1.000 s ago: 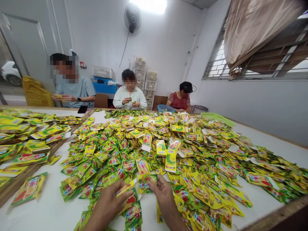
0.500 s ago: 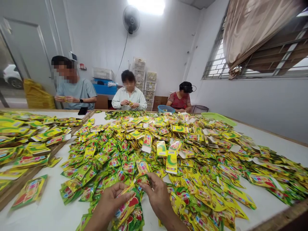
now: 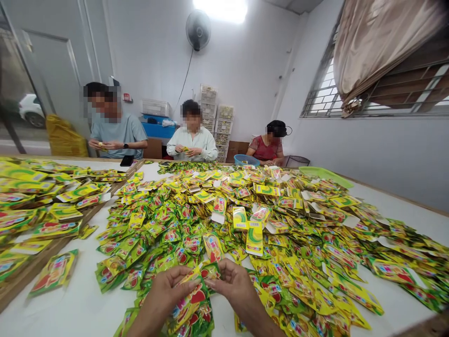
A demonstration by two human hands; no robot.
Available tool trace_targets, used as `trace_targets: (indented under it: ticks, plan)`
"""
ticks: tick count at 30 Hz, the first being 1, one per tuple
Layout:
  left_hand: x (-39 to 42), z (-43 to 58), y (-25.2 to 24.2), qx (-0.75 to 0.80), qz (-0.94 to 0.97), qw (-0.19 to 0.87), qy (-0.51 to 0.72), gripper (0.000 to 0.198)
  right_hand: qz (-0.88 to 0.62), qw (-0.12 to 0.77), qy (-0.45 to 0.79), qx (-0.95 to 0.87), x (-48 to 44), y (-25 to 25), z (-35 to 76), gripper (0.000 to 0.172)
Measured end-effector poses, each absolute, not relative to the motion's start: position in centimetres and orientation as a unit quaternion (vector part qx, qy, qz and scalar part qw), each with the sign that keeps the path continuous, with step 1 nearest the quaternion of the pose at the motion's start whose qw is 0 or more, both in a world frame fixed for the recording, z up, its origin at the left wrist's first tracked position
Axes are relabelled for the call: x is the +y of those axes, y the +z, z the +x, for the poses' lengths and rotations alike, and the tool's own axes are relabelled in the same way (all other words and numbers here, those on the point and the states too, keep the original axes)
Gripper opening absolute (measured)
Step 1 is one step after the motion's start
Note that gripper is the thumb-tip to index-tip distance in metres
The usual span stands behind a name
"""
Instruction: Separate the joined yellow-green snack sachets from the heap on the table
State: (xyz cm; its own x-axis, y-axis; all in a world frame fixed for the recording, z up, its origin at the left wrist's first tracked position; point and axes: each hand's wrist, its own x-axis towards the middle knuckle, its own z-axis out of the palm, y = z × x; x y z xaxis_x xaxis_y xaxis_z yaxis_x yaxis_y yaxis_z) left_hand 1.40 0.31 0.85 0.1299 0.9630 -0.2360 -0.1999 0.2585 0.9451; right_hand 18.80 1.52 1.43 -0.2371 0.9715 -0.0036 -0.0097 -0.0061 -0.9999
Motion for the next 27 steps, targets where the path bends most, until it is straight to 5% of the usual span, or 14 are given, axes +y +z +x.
trace_targets:
  ticks: [12, 19, 27]
  plan:
    - [0.0, 1.6, 1.0, 0.485, 0.362, 0.639, 0.475, 0.042, -0.413, 0.43, 0.569, -0.566, 1.6, 0.3, 18.4, 0.038]
    - [-0.2, 1.7, 1.5, 0.481, 0.38, 0.638, 0.466, 0.036, -0.511, 0.383, 0.409, -0.652, 1.1, 0.8, 18.7, 0.044]
    - [-0.4, 1.5, 1.8, 0.472, 0.377, 0.656, 0.452, 0.036, -0.417, 0.35, 0.538, -0.644, -0.2, 2.0, 17.7, 0.041]
